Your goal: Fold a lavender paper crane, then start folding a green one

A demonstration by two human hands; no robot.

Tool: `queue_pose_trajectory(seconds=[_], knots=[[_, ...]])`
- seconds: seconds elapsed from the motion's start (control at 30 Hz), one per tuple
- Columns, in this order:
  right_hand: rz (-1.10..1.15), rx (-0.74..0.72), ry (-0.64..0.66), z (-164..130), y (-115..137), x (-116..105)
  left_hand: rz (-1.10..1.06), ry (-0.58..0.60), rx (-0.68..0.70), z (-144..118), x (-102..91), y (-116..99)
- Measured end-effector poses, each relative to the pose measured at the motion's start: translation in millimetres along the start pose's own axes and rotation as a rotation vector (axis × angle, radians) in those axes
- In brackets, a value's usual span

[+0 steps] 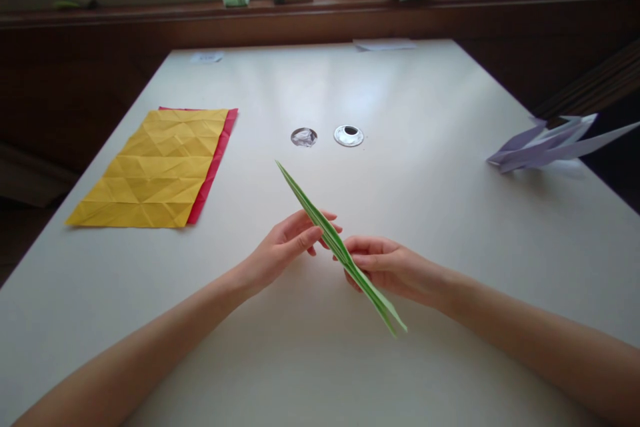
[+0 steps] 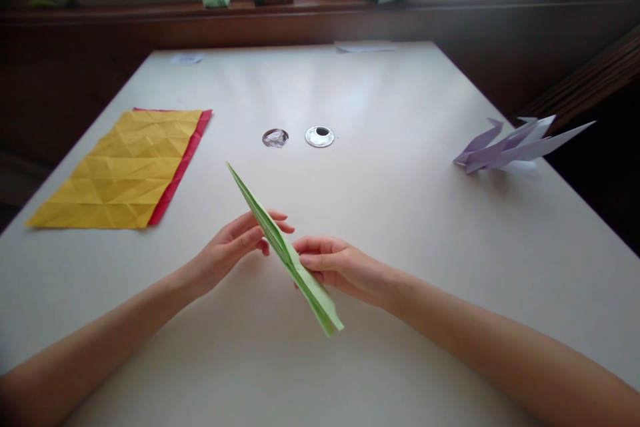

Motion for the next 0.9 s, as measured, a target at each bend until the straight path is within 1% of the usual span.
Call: queue_pose_trajectory(seconds=[0.1,0.17,0.23,0.3,0.37,0.4,0.5,0.57,0.6,0.67,0.73,0.9], knots=[[-0.061,-0.015,0.042,0,3,4,-0.003,0.006,-0.013,0,0.8,3],[-0.115,-0.068,0.057,-1,5,7,0.000,-0.001,-0.016,-1,0.9,4],[-0.206,-0.136,0.018,-3,9,8,0.007,-0.013,-0.017,0,0.6,5],[-0.350,-0.203,-0.090,-5,13,5,0.023,-0.035,-0.014,0,0.1,4],[-0.528,-0.297,-0.238,-9,18,3,0.046,-0.059,-0.021,0,-0.1,4],[-0.624,-0.375,-0.326,-12,22,2,0.059,-0.074,-0.029,0,0.0,4],[-0.948,-0.688,-0.580,-22,32,6,0.078,-0.124,-0.052,-1,1.2,5],[-1.149,-0.845,-0.681,-28,34,13,0.077,-0.145,-0.048,-3,2.9,6],[-1.231,-0.879,-0.702,-29,33,16,0.075,-0.146,-0.043,-3,4.1,7],[-1.364,-0.888,-0.727,-29,31,22,0.079,-0.136,-0.037,-5,6.8,8],[-1.455,-0.866,-0.751,-28,29,25,0.092,-0.123,-0.038,-7,9.5,10],[-1.528,-0.831,-0.793,-27,29,23,0.091,-0.062,-0.055,-11,15.9,15]])
Point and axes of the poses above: each hand's wrist, its own z-axis towards the middle knuckle, its own x-axis out of the palm, y = z × x, the point moved 3 cm from there along z, towards the middle knuckle, and after that the axes turned 9 degrees about x, right-handed, at the moved point
